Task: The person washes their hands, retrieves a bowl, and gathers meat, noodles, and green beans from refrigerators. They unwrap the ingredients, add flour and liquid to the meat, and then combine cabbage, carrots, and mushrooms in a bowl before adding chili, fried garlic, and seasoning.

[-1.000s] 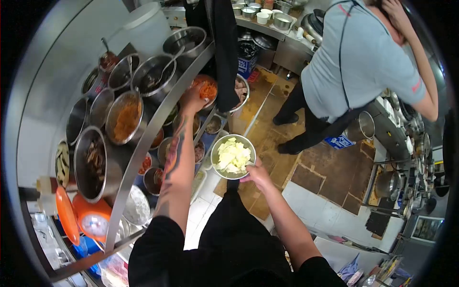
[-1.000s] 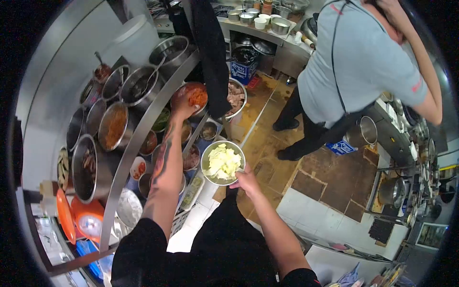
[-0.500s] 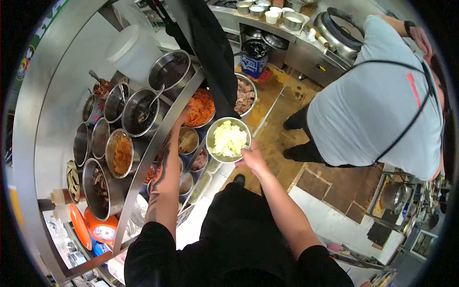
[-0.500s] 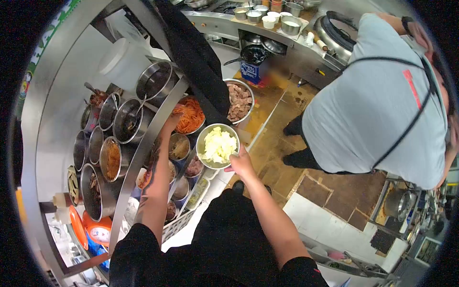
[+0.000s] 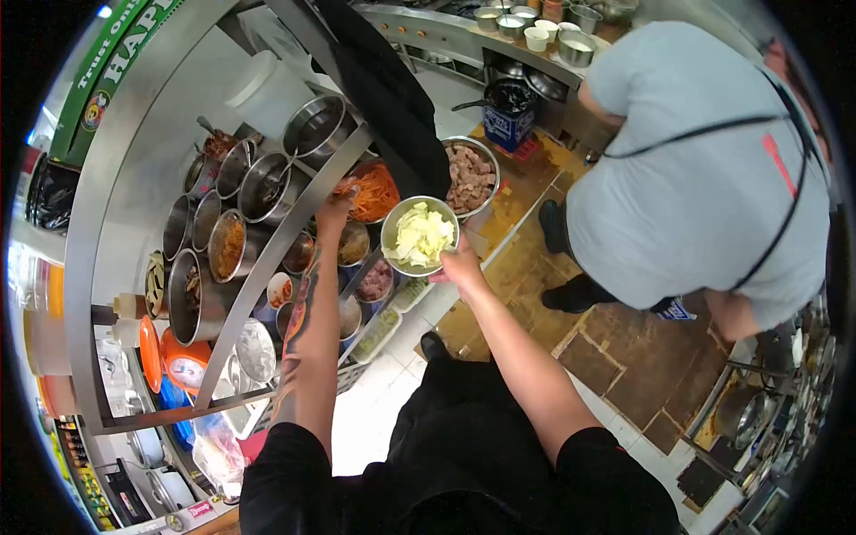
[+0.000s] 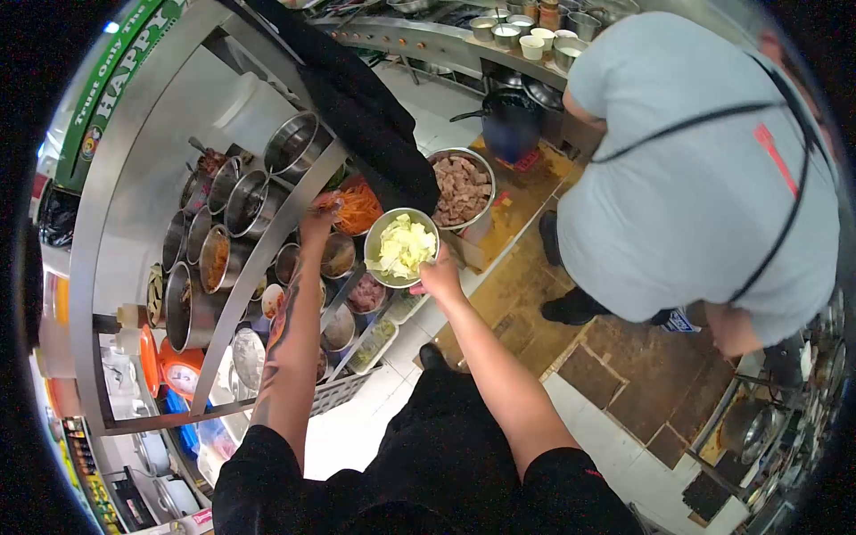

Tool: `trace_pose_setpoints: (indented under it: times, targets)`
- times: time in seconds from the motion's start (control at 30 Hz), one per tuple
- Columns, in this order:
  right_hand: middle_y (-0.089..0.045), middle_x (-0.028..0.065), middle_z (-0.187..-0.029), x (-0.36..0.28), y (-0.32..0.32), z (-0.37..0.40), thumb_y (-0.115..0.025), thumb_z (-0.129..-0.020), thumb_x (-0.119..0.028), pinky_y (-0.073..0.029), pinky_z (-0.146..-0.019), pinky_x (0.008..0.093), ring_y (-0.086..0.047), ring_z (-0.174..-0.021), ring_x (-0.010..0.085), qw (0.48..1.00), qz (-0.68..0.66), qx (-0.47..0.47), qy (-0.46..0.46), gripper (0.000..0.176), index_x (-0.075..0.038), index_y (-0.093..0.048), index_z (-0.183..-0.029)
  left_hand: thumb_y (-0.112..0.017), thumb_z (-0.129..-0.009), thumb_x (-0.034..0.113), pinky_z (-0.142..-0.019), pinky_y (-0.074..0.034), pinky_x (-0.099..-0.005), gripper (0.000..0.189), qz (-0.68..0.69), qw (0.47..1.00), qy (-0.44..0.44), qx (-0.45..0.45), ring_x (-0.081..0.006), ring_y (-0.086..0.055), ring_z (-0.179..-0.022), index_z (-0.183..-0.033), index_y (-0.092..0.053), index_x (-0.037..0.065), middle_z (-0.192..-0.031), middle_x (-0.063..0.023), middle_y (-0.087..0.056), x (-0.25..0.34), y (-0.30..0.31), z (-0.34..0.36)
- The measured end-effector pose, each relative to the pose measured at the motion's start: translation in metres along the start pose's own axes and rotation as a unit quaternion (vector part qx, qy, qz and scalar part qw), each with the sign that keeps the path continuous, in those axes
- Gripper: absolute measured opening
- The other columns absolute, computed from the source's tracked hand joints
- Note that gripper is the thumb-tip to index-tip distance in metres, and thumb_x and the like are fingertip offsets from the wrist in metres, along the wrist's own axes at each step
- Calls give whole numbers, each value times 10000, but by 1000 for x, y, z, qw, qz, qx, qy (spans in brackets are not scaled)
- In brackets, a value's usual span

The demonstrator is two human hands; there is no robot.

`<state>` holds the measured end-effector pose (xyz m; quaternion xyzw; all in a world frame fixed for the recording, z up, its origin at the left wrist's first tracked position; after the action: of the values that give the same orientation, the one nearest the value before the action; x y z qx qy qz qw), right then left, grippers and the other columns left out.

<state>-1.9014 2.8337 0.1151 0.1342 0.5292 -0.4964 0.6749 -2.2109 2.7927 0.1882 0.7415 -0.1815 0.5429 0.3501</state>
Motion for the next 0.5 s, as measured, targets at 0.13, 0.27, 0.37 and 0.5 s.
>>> trace_pose_setpoints:
  times: [0.13, 0.27, 0.37, 0.5]
  targets:
    - [-581, 139, -1290, 3, 0, 3, -434, -850, 40, -645, -596, 400, -706, -914, 289, 1000, -18, -3, -10, 680, -183, -326, -1483, -735, -903, 130, -705, -596, -291, 238, 49, 995, 88, -10, -165, -687, -926, -1113, -702, 22, -1127, -71, -707, 52, -19, 55]
    - [-586, 145, -1273, -2, -8, 11, -446, -864, 33, -645, -596, 396, -711, -890, 282, 999, -16, -37, -13, 667, -177, -318, -1485, -745, -827, 80, -837, -553, -368, 262, -208, 958, -154, -121, -290, -697, -961, -1075, -719, 1, -1084, -167, -721, 123, -65, 123]
    - [-584, 155, -1275, -2, -8, 17, -470, -891, 14, -645, -597, 399, -711, -892, 286, 997, 6, -68, -20, 652, -166, -297, -1493, -714, -806, 65, -862, -540, -399, 252, -240, 958, -139, -75, -357, -683, -978, -1050, -724, 5, -1073, -208, -703, 151, -52, 139]
    - [-603, 159, -1240, -7, -18, 42, -541, -940, -89, -639, -596, 381, -697, -927, 268, 991, -10, -133, -27, 496, -75, -386, -1411, -671, -792, 14, -763, -564, -388, 249, -388, 896, -136, -168, -324, -700, -874, -1025, -744, 64, -991, -165, -718, 137, -55, 172]
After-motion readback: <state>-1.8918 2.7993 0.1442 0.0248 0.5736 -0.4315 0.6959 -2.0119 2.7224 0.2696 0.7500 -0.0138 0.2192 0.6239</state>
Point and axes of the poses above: each hand's wrist, its own z-axis away from the middle knuckle, its own y-axis out of the back of the hand, x = y × z, the point moved 8 cm from there along -z, towards the middle knuckle
